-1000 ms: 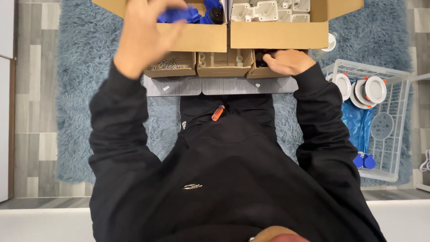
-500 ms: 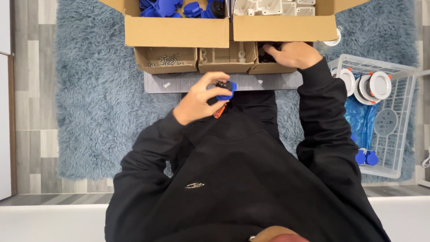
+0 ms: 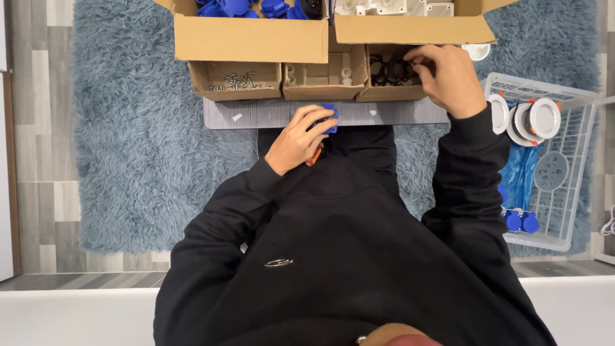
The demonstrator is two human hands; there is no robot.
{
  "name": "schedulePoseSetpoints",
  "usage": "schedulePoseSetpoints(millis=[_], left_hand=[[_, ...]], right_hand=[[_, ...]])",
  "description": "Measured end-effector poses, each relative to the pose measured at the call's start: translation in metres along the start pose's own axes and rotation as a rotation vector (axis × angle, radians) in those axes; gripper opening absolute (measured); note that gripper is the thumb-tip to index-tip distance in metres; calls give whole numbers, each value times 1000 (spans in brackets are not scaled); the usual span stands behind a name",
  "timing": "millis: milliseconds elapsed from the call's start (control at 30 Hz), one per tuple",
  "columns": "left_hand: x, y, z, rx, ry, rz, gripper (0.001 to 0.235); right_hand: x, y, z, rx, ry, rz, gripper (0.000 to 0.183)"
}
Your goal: The person assembles a blue electrical socket cover onto a white wall plate using screws and a screwdriver. They then place the assembled unit into a plastic crate and begin handling another socket cover.
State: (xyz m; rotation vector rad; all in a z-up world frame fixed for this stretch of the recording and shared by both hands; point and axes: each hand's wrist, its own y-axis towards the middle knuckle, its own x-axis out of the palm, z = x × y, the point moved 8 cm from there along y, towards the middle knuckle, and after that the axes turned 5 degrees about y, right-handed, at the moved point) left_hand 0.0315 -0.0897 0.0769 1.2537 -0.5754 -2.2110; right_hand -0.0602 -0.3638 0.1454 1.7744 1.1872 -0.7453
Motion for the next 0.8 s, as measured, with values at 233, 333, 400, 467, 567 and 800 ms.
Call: schedulePoseSetpoints(millis=[233, 333, 400, 467, 567, 800], left_hand=[[9, -3, -6, 6, 43, 16, 43], [13, -3, -9, 6, 54, 16, 44], [11, -2, -8, 2, 45, 19, 43], [12, -1, -8, 2, 37, 21, 42], [16, -3, -12, -11, 25, 28, 40], [17, -3, -14, -17, 42, 40, 45]], right_hand=[[-4, -10, -18, -11, 38, 68, 45], [-1, -14, -11, -5, 32, 61, 35], [-6, -14, -17, -24, 57, 78, 33], [-12, -15, -23, -42, 79, 98, 31], [-16, -18, -30, -56, 35, 120, 31], [-20, -28, -38, -124, -58, 165, 37]])
